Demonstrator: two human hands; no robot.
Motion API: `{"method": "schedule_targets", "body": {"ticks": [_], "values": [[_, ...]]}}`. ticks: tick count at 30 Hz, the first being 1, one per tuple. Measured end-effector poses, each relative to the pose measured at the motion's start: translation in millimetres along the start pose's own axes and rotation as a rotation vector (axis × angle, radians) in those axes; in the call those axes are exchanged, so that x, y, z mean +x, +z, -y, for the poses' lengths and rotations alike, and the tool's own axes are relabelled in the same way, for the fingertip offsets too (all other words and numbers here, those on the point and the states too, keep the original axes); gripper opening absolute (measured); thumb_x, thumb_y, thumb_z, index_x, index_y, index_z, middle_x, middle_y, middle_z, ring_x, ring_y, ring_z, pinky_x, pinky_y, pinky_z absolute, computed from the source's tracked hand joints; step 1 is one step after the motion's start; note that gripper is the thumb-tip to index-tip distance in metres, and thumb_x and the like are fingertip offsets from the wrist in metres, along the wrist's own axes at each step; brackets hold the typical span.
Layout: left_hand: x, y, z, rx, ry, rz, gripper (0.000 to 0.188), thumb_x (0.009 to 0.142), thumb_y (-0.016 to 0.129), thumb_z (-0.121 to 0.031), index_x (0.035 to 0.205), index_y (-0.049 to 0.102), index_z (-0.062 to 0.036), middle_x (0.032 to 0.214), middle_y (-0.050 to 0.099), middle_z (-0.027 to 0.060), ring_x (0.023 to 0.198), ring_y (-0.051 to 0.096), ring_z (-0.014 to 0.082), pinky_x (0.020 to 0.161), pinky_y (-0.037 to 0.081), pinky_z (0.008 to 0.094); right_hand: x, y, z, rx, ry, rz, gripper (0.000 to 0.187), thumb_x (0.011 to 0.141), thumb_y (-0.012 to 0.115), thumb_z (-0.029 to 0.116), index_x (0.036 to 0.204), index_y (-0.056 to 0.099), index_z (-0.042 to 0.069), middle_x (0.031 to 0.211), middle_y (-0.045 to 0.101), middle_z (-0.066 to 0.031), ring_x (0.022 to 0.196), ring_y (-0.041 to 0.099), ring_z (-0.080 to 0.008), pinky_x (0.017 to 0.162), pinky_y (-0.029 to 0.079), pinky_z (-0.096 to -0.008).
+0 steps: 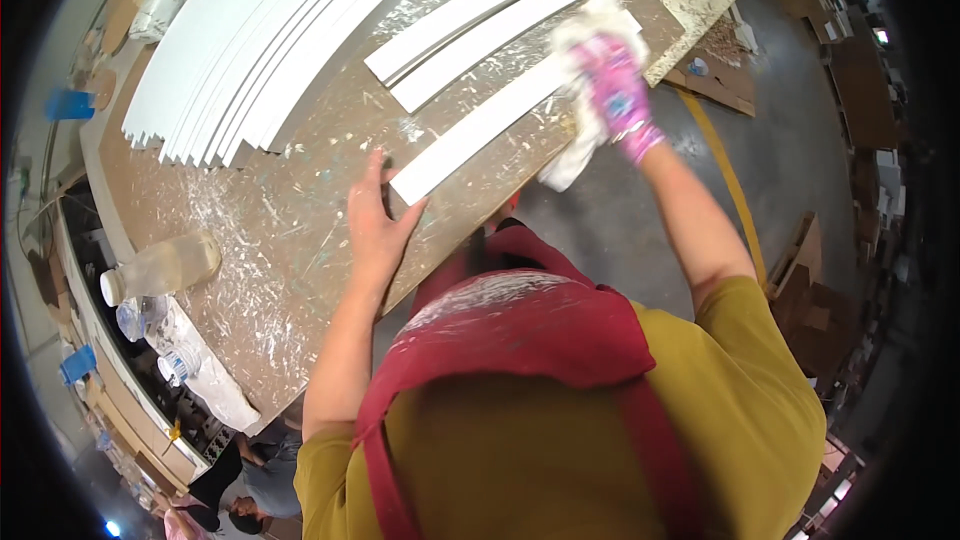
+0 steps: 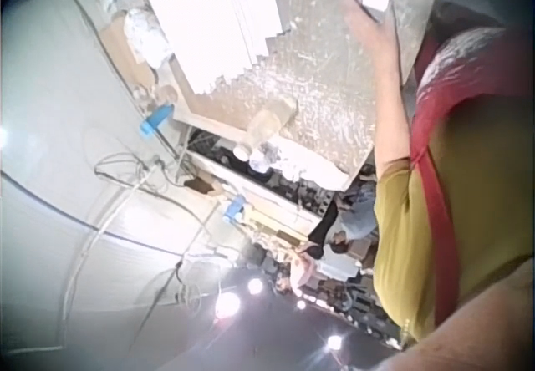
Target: The person marks a white molding piece with a pen, pours liquid from a bottle onto a rag, sands a board with a sanding block, and wipes down white molding pieces with the cloth.
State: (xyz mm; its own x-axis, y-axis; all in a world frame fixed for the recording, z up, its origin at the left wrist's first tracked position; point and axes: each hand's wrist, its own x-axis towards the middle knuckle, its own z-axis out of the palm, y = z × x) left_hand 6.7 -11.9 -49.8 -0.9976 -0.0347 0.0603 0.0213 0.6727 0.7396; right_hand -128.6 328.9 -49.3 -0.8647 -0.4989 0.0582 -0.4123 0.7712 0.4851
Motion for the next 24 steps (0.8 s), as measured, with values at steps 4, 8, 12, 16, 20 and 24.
{"method": "schedule_targets", "body": {"ticks": [4, 8, 12, 16, 20, 24], "values": [[11.8, 3.1, -7.4, 0.01, 0.123, 0.014, 0.082, 0.071, 0.078, -0.013, 0.14, 0.035, -0.0011, 0.109, 0.061, 0.0129, 0.102, 0.052, 0.0313, 0.091, 0.041, 0.0408, -39.5, 77.1, -155.1, 0.639, 0.519, -0.156, 0.037, 0.09, 0.045, 0.019, 0.122, 0.059, 0.009, 0.111, 0.063, -0.0191, 0.104, 0.058, -0.0346, 0.096, 0.042, -0.0407], [10.0, 3.9, -1.0, 0.028, 0.194, -0.012, 0.09, 0.066, 0.081, -0.013, 0.14, 0.032, -0.0002, 0.116, 0.055, 0.0179, 0.107, 0.05, 0.0344, 0.095, 0.039, 0.0437, -43.9, 30.9, -129.3, 1.022, 0.418, -0.269, 0.036, 0.09, 0.052, 0.019, 0.12, 0.06, 0.0, 0.118, 0.061, -0.0155, 0.114, 0.055, -0.0272, 0.101, 0.038, -0.0346], [2.0, -10.3, -0.6, 0.09, 0.188, -0.031, 0.092, 0.068, 0.082, -0.016, 0.143, 0.029, -0.0012, 0.119, 0.054, 0.0158, 0.108, 0.05, 0.0325, 0.095, 0.039, 0.0416, -43.0, -23.9, -70.8, 1.128, 0.385, -0.287, 0.033, 0.089, 0.054, 0.011, 0.12, 0.059, -0.001, 0.121, 0.06, -0.0139, 0.118, 0.052, -0.0259, 0.103, 0.035, -0.0346], [-20.4, -61.9, 8.7, 0.129, -0.006, -0.377, 0.077, 0.077, 0.076, -0.02, 0.139, 0.035, -0.0014, 0.13, 0.046, 0.015, 0.117, 0.045, 0.0278, 0.097, 0.038, 0.0403, -41.5, -63.5, -36.6, 1.383, 0.3, -0.245, 0.034, 0.09, 0.054, 0.016, 0.121, 0.059, 0.0, 0.125, 0.057, -0.0117, 0.115, 0.052, -0.022, 0.099, 0.04, -0.0323], [-35.4, -169.6, 55.5, 0.053, -0.253, -0.907, 0.079, 0.082, 0.068, -0.011, 0.145, 0.02, -0.001, 0.14, 0.035, 0.016, 0.125, 0.039, 0.0263, 0.104, 0.034, 0.0409, -51.5, -102.2, 1.9, 2.06, 0.452, -0.05, 0.044, 0.093, 0.05, 0.02, 0.131, 0.048, -0.002, 0.129, 0.054, -0.0125, 0.115, 0.053, -0.0235, 0.101, 0.041, -0.0362], [-22.3, -228.2, 125.1, -0.037, -0.147, -0.88, 0.081, 0.081, 0.071, -0.01, 0.144, 0.022, 0.0015, 0.137, 0.04, 0.0163, 0.125, 0.042, 0.0264, 0.103, 0.035, 0.0417, -55.7, -93.8, 54.4, 3.165, 0.553, 0.086, 0.048, 0.097, 0.046, 0.031, 0.132, 0.044, 0.0, 0.134, 0.049, -0.017, 0.12, 0.051, -0.0248, 0.105, 0.04, -0.0402]]}}
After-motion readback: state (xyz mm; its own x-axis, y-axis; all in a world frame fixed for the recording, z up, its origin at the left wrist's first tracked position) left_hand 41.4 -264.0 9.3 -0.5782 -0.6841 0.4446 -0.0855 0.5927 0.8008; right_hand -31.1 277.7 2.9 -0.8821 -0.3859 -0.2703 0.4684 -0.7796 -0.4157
